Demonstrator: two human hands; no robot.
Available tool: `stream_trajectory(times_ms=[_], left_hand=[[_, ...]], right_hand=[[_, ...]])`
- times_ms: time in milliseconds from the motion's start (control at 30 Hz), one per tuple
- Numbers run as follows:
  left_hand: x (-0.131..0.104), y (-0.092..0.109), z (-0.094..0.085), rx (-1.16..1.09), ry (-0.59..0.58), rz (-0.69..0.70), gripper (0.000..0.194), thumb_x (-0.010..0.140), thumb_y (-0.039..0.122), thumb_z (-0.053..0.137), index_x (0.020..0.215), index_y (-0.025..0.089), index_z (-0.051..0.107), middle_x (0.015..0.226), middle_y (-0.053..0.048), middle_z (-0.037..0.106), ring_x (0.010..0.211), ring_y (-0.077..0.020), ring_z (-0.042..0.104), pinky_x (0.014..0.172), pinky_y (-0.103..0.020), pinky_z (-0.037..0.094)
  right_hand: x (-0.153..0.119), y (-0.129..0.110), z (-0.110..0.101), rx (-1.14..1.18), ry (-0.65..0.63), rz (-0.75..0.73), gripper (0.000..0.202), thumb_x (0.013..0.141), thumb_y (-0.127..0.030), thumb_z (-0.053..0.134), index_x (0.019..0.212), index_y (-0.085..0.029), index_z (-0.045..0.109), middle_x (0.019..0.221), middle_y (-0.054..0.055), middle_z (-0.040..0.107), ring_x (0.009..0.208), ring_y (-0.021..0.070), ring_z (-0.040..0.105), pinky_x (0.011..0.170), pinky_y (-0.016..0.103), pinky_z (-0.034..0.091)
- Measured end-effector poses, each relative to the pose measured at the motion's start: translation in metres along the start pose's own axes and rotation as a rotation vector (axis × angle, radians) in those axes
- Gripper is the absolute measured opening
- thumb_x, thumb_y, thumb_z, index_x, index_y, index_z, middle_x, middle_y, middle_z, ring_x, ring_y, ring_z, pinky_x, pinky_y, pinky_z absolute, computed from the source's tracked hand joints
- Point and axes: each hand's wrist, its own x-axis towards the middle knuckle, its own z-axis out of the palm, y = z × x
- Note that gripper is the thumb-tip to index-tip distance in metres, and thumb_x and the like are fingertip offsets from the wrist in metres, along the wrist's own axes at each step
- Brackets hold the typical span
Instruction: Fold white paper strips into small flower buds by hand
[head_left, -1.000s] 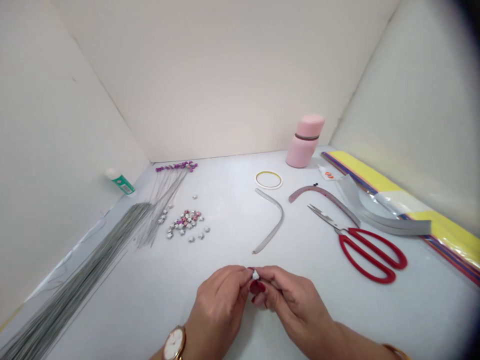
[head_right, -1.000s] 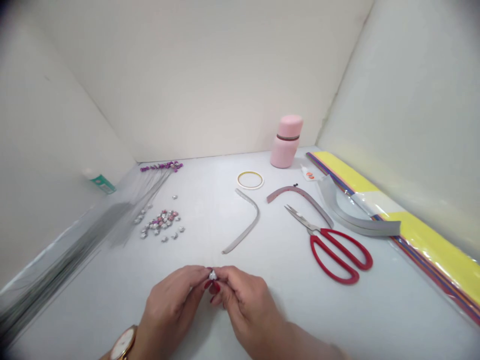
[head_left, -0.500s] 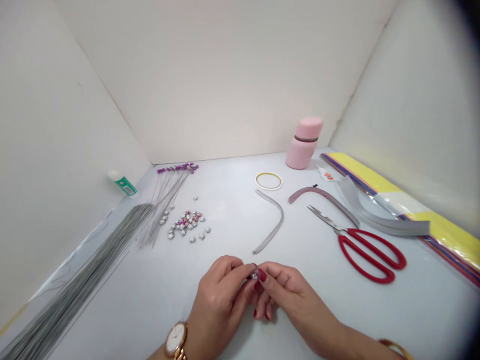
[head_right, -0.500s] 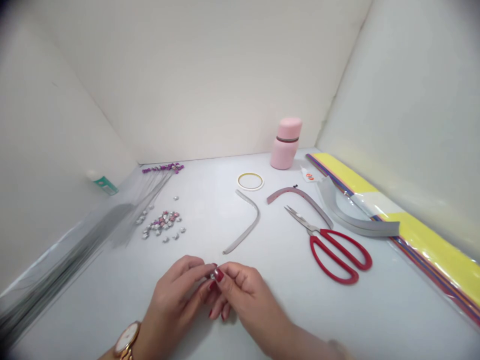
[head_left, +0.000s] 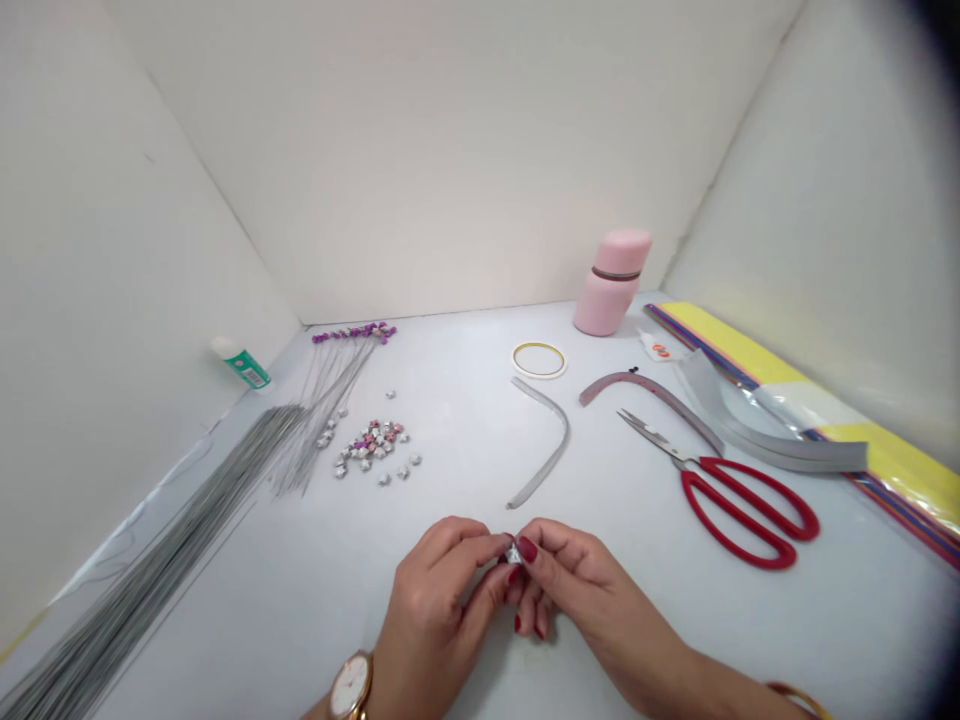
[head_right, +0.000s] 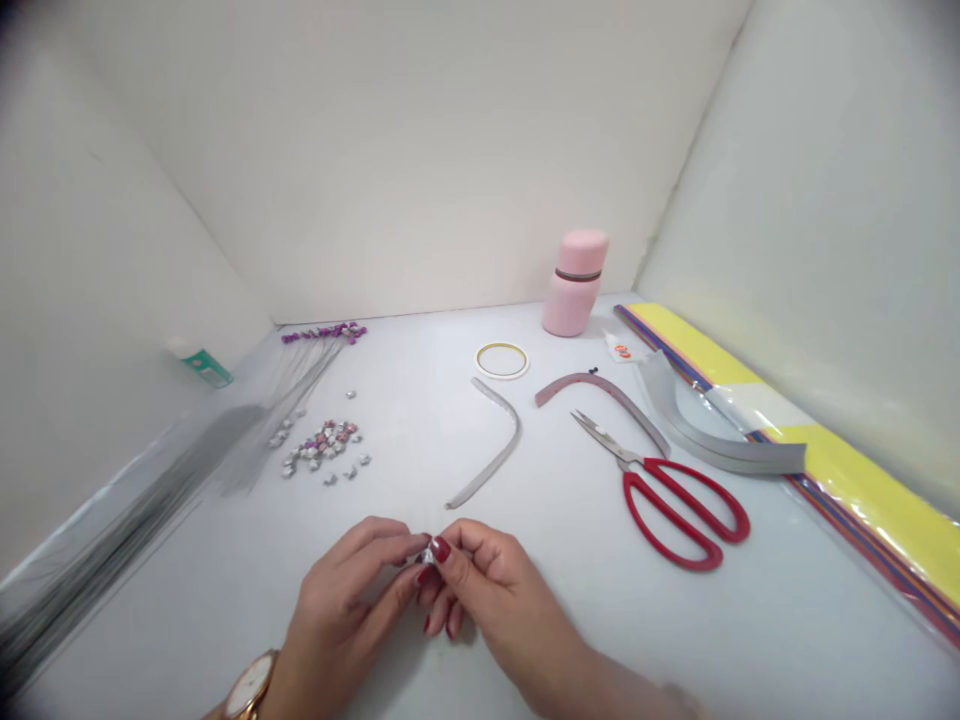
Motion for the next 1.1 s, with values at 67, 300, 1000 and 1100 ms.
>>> stream_trajectory(times_ms=[67,300,1000,1100], left_hand=[[0.001,0.000,0.000,-0.015,0.017,0.017,0.017,0.076,0.004,0.054,0.088,0.013,0.061,0.076,-0.006,0.060,0.069,-0.0117,0.057,0.062,-0.020,0.048],[0.003,-0.002,0.000,-0.109,-0.016,-0.025,0.016,0.077,0.005,0.052,0.082,0.015,0.063,0.073,-0.005,0.062,0.068,-0.0122,0.058,0.062,-0.020,0.048],[0.006,-0.019,-0.008,-0.033,0.210,-0.301,0.030,0.074,0.000,0.036,0.084,0.017,0.058,0.087,-0.005,0.059,0.086,-0.0166,0.054,0.078,-0.031,0.043],[0.002,-0.005,-0.005,-0.071,-0.014,-0.227,0.030,0.071,-0.002,0.035,0.057,0.018,0.054,0.058,0.000,0.053,0.061,-0.0139,0.051,0.061,-0.025,0.041]], right_hand=[[-0.001,-0.001,0.001,-0.014,-0.006,-0.005,0.033,0.083,-0.042,0.048,0.070,-0.013,0.053,0.056,-0.001,0.056,0.048,0.0069,0.051,0.047,0.018,0.035],[-0.002,-0.003,0.002,-0.026,0.003,-0.004,0.032,0.081,-0.045,0.050,0.071,-0.014,0.051,0.061,-0.001,0.057,0.048,0.0071,0.051,0.046,0.018,0.036],[0.003,0.011,0.000,-0.112,-0.032,-0.048,0.038,0.079,-0.050,0.049,0.079,-0.012,0.058,0.062,0.002,0.058,0.045,0.0088,0.053,0.043,0.020,0.037],[0.001,0.009,0.002,-0.135,-0.020,-0.049,0.038,0.078,-0.051,0.049,0.078,-0.013,0.057,0.062,0.002,0.059,0.045,0.0093,0.053,0.042,0.020,0.036]])
